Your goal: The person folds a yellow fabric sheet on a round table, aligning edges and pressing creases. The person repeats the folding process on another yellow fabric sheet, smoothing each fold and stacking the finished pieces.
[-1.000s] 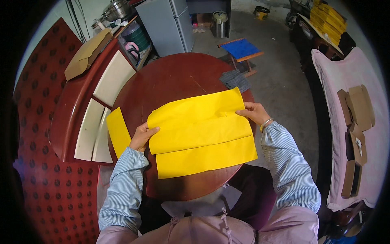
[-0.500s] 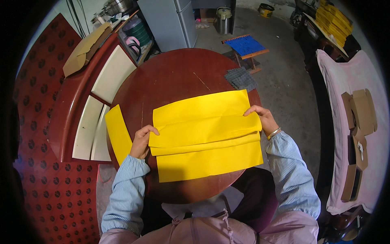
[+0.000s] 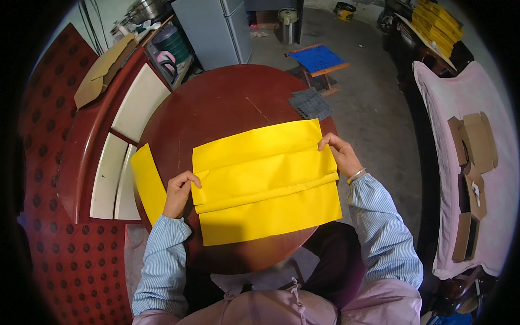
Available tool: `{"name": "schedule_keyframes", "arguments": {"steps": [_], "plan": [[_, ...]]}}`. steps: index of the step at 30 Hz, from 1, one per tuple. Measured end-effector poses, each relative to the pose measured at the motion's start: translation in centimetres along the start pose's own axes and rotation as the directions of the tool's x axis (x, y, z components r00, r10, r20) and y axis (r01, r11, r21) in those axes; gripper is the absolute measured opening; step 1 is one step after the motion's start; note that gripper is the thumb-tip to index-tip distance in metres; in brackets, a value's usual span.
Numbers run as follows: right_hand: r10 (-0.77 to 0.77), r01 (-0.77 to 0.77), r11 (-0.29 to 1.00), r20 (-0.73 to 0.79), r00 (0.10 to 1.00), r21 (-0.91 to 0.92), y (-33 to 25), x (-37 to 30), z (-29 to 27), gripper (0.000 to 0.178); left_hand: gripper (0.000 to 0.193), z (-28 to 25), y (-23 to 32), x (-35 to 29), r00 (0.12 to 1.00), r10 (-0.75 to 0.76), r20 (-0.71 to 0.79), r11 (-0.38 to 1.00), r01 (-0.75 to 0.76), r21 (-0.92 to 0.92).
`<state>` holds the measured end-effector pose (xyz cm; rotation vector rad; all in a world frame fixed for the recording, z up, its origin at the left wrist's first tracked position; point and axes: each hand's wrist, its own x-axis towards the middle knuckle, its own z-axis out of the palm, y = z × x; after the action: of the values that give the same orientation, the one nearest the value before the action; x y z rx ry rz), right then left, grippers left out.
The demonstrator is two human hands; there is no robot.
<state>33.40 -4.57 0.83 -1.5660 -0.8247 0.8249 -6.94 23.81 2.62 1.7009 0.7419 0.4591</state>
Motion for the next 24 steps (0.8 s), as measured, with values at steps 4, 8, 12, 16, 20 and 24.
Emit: {"name": "schedule_keyframes", "arguments": {"steps": [4,8,12,16,20,24], "plan": [[-0.005,0.004,0.996,0.013,1.0,0.091,0.3,0.0,-0.2,0.018,0.027,-0.2,0.2,0.1,0.999,0.037,0.014,0.999,-0.038,0.021],[-0.079,0.077,0.996,0.037,0.996,0.046,0.2,-0.6,-0.8,0.017,0.026,-0.8,0.2,0.2,0.998,-0.061,0.032,0.998,0.061,-0.006],[-0.112,0.112,0.993,0.003,0.994,0.042,0.6,-0.8,-0.7,0.016,0.029,-1.1,0.5,0.0,1.0,-0.005,0.02,1.0,0.006,-0.023],[-0.1,0.103,0.993,-0.051,0.994,0.054,1.7,-0.7,-0.1,0.015,0.029,-1.2,1.2,0.4,0.997,0.006,0.071,0.997,-0.011,0.072],[-0.084,0.087,0.996,-0.078,0.993,0.027,2.3,-0.9,0.3,0.013,0.023,-0.9,2.8,0.1,0.984,-0.163,0.075,0.96,0.141,0.241],[-0.108,0.107,0.994,-0.087,0.99,-0.015,2.1,-1.1,0.7,0.014,0.021,0.6,4.8,-0.7,0.994,0.111,0.022,0.616,-0.086,0.783]]}}
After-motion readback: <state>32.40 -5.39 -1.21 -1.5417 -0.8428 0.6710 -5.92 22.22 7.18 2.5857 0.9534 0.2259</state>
